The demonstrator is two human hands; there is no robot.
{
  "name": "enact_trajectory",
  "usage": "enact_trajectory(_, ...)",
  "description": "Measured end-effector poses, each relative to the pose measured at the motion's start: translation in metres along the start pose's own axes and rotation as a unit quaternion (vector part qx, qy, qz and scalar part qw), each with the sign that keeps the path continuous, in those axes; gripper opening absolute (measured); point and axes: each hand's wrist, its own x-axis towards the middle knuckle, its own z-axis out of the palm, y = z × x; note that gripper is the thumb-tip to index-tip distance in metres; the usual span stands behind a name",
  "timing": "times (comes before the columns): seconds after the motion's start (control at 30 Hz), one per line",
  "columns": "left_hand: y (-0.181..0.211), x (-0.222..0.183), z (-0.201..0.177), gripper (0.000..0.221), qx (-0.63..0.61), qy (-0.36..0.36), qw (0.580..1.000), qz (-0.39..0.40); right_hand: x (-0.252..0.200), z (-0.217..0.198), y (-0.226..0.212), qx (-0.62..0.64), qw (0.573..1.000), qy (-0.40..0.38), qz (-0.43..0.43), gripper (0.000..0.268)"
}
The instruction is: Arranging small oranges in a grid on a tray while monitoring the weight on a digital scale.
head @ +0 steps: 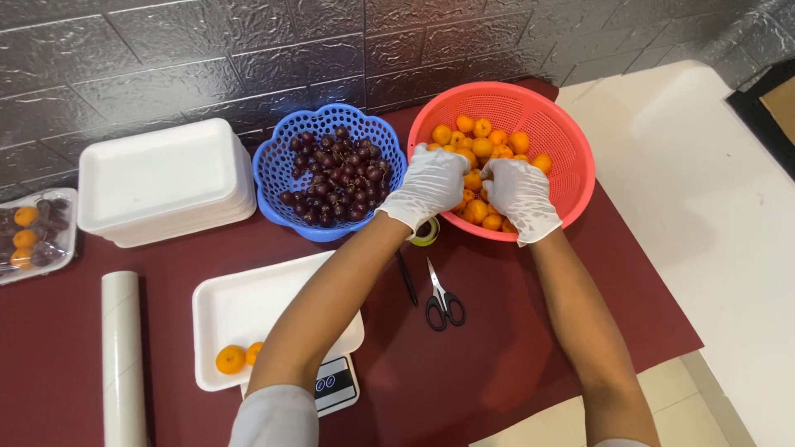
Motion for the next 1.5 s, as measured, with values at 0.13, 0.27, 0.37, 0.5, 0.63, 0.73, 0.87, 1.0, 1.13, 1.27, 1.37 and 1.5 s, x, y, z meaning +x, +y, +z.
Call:
enact_trajectory(0.13, 0.013, 0.011, 0.012, 0.021, -0.010, -0.029, 0.999, 0.010, -0.003, -0.004, 0.000, -0.019, 1.000, -0.018, 0.013, 0.028)
enact_trajectory(0.27, 0.021, 0.017, 0.026, 0.022, -0.036, -0.047, 0.998, 0.020, -0.004, -0.007, -0.002, -0.022, 0.999, -0.044, 0.021, 0.032)
enact_trajectory(0.37, 0.023, 0.016, 0.026, 0.023, -0.043, -0.064, 0.997, 0.018, 0.000, 0.001, -0.001, -0.034, 0.998, -0.052, 0.011, 0.036)
enact_trajectory(0.5, 0.025, 0.012, 0.019, 0.024, -0.046, -0.077, 0.996, 0.013, 0.009, 0.012, 0.004, -0.048, 0.998, -0.046, -0.010, 0.040)
enact_trajectory(0.63, 0.025, 0.006, 0.011, 0.025, -0.066, -0.086, 0.994, 0.015, 0.005, 0.011, 0.002, -0.055, 0.997, -0.043, -0.026, 0.040)
enact_trajectory(0.73, 0.024, 0.004, 0.010, 0.026, -0.070, -0.087, 0.994, 0.016, 0.003, 0.007, -0.002, -0.084, 0.995, -0.048, -0.031, 0.037)
enact_trajectory(0.87, 0.025, 0.003, 0.006, 0.024, -0.070, -0.080, 0.994, 0.020, 0.005, 0.010, 0.001, -0.090, 0.994, -0.048, -0.037, 0.039)
enact_trajectory(1.0, 0.025, 0.003, 0.009, 0.025, -0.062, -0.082, 0.995, 0.021, 0.001, 0.006, -0.002, -0.087, 0.995, -0.036, -0.042, 0.046)
enact_trajectory(1.13, 0.026, -0.001, 0.002, 0.024, -0.065, -0.072, 0.995, 0.016, -0.004, 0.001, -0.004, -0.061, 0.997, -0.031, -0.042, 0.048)
enact_trajectory(1.27, 0.021, 0.000, 0.006, 0.023, -0.065, -0.054, 0.996, 0.015, -0.007, -0.002, -0.003, -0.003, 0.999, -0.037, -0.020, 0.042)
enact_trajectory(1.37, 0.019, -0.003, 0.005, 0.021, -0.059, -0.037, 0.997, 0.014, -0.015, -0.012, -0.004, 0.041, 0.999, -0.036, -0.004, 0.044)
enact_trajectory(1.5, 0.012, -0.003, 0.003, 0.017, -0.067, -0.011, 0.998, 0.011, -0.007, -0.006, 0.008, 0.091, 0.995, 0.026, -0.012, 0.047)
